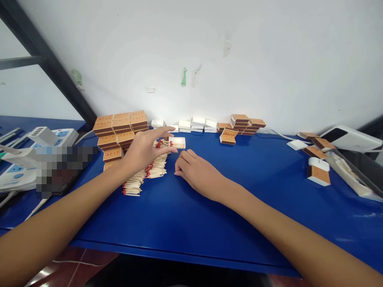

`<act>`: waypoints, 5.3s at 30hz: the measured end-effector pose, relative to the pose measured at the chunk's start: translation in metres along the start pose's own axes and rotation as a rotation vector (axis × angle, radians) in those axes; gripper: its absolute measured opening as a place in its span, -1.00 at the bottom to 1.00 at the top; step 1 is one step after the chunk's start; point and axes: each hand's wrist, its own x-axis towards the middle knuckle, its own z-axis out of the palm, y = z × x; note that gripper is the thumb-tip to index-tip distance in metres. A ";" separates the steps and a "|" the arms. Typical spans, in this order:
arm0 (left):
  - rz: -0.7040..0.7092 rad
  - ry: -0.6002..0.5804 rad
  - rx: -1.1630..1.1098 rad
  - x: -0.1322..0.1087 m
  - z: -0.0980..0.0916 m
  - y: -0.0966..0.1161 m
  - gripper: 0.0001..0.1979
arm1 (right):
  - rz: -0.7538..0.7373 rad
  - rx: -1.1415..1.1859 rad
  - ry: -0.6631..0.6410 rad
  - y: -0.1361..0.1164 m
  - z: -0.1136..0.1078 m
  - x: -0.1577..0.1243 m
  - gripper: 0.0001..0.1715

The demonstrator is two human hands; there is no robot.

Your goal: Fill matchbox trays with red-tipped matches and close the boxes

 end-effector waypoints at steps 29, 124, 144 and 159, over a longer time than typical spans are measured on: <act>-0.017 0.086 0.030 0.004 -0.006 -0.009 -0.46 | 0.311 0.456 0.317 -0.027 0.014 0.019 -0.91; -0.073 -0.103 -0.276 0.001 -0.005 0.007 -0.42 | 0.188 -0.042 0.334 0.017 -0.016 0.006 -0.81; -0.073 -0.023 -0.092 0.003 -0.006 -0.004 -0.52 | -0.051 0.102 0.107 -0.034 0.027 0.012 -0.79; -0.060 -0.030 -0.087 0.002 -0.004 -0.005 -0.50 | -0.020 0.120 0.114 -0.035 0.026 0.013 -0.89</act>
